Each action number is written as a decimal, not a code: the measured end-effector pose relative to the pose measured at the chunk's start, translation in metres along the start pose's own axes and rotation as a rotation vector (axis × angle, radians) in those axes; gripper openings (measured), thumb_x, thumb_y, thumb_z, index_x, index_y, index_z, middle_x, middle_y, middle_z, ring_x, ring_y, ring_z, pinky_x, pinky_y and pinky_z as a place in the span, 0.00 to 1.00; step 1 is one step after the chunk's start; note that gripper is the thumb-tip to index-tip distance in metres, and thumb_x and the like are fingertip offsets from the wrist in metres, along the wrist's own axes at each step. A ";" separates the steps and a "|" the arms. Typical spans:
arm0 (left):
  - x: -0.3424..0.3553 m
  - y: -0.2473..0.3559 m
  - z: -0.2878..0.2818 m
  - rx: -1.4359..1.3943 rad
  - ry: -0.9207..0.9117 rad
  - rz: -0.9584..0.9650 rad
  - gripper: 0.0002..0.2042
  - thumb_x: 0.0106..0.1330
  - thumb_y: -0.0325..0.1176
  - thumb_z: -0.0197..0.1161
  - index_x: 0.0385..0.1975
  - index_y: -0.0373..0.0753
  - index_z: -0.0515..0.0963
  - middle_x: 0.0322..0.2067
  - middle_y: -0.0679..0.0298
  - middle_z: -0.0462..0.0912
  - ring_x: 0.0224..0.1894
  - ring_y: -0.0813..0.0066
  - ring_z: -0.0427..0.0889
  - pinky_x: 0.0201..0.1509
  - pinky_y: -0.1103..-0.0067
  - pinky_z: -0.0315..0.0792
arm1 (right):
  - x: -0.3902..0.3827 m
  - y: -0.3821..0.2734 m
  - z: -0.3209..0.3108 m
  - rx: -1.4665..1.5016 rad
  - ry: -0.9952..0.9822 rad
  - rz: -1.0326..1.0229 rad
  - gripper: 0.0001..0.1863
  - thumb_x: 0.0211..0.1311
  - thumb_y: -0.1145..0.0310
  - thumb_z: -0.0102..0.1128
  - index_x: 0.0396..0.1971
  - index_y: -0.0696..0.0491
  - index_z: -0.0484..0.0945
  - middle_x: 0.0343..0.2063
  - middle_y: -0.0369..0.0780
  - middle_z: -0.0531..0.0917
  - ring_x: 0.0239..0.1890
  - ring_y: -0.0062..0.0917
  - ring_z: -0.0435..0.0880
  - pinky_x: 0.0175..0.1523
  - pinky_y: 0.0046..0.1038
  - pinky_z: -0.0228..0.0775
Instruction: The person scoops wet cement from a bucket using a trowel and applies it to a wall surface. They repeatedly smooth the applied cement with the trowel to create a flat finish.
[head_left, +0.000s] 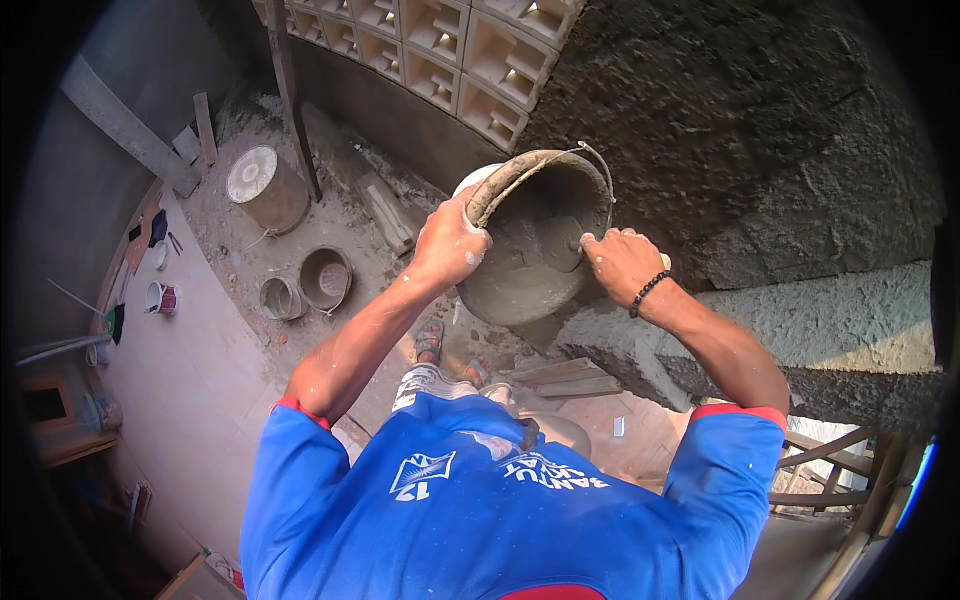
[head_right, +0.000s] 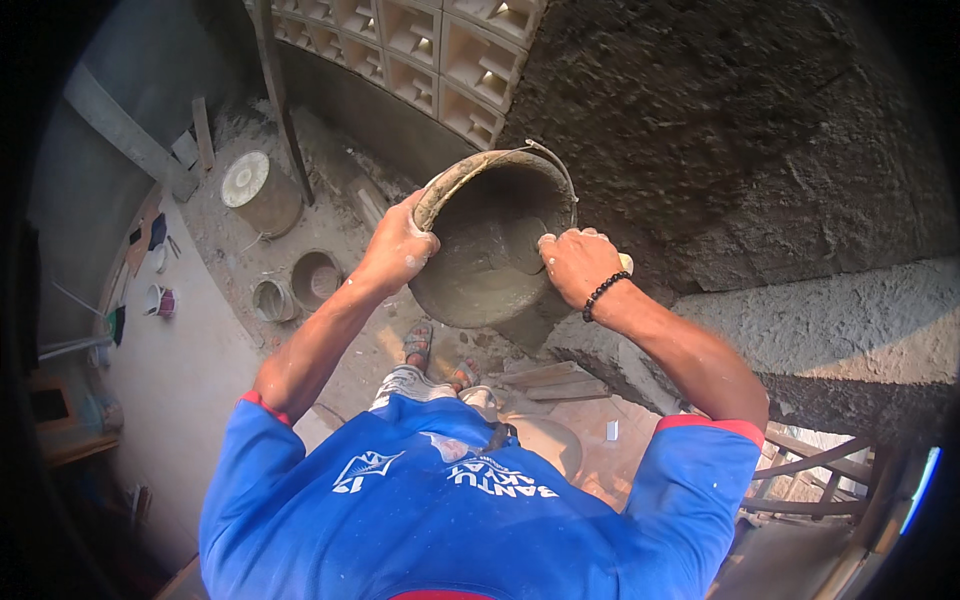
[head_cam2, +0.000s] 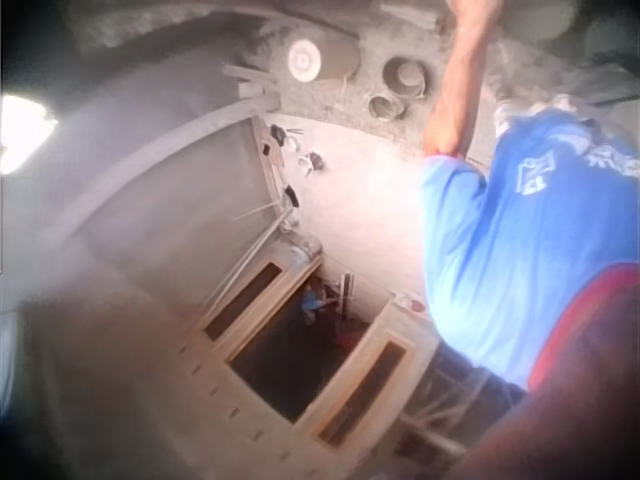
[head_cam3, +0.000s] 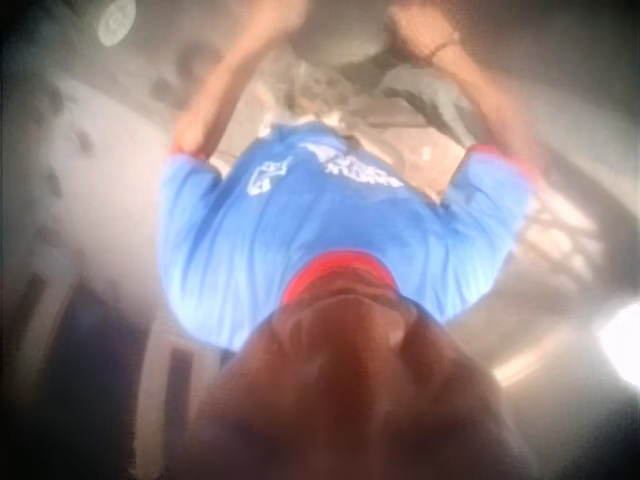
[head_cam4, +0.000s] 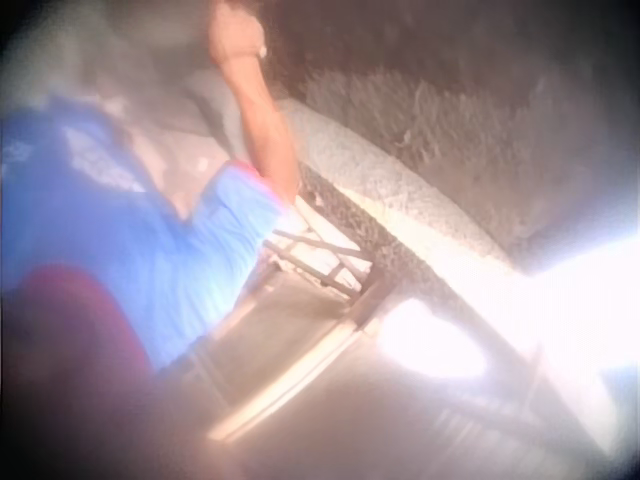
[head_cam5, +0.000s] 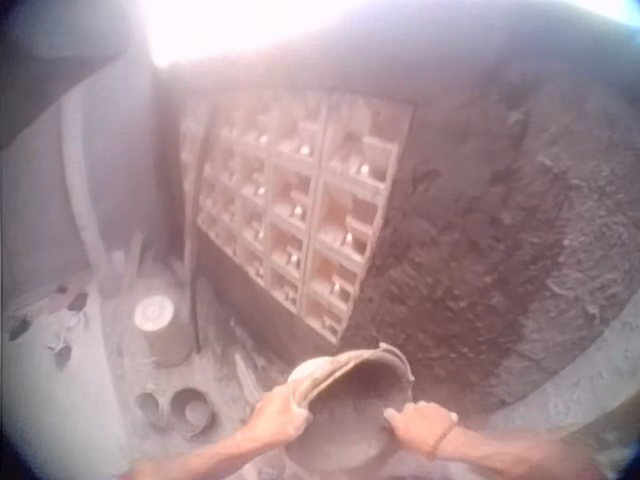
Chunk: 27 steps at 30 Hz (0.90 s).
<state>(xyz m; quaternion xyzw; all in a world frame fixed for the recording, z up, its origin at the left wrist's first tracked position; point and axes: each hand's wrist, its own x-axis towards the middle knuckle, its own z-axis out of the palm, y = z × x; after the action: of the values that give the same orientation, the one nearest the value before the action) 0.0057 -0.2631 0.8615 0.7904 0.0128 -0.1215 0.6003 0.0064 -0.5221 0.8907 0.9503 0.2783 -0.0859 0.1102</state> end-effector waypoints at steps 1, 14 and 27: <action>0.004 -0.002 -0.004 0.070 0.019 -0.006 0.33 0.50 0.22 0.55 0.63 0.47 0.69 0.46 0.48 0.82 0.51 0.51 0.81 0.57 0.66 0.71 | 0.004 -0.001 0.009 0.125 -0.043 -0.003 0.10 0.56 0.67 0.58 0.35 0.56 0.79 0.25 0.51 0.82 0.32 0.45 0.83 0.36 0.43 0.76; 0.051 -0.014 -0.064 -0.190 -0.048 0.066 0.30 0.47 0.16 0.54 0.57 0.30 0.70 0.41 0.62 0.79 0.42 0.77 0.74 0.49 0.82 0.68 | 0.007 -0.029 0.032 0.605 0.163 0.258 0.20 0.54 0.61 0.63 0.46 0.53 0.78 0.36 0.46 0.85 0.38 0.44 0.84 0.43 0.41 0.76; 0.060 -0.090 -0.086 -0.389 0.082 0.050 0.35 0.42 0.13 0.50 0.60 0.31 0.69 0.50 0.61 0.78 0.51 0.74 0.73 0.54 0.84 0.65 | 0.035 0.031 -0.177 0.610 -0.013 0.034 0.22 0.52 0.58 0.71 0.40 0.60 0.80 0.24 0.41 0.81 0.24 0.21 0.81 0.30 0.23 0.73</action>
<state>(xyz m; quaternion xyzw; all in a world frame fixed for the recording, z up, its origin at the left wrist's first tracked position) 0.0637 -0.1634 0.7852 0.6641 0.0409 -0.0696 0.7433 0.0701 -0.4842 1.0577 0.9435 0.2230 -0.1696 -0.1772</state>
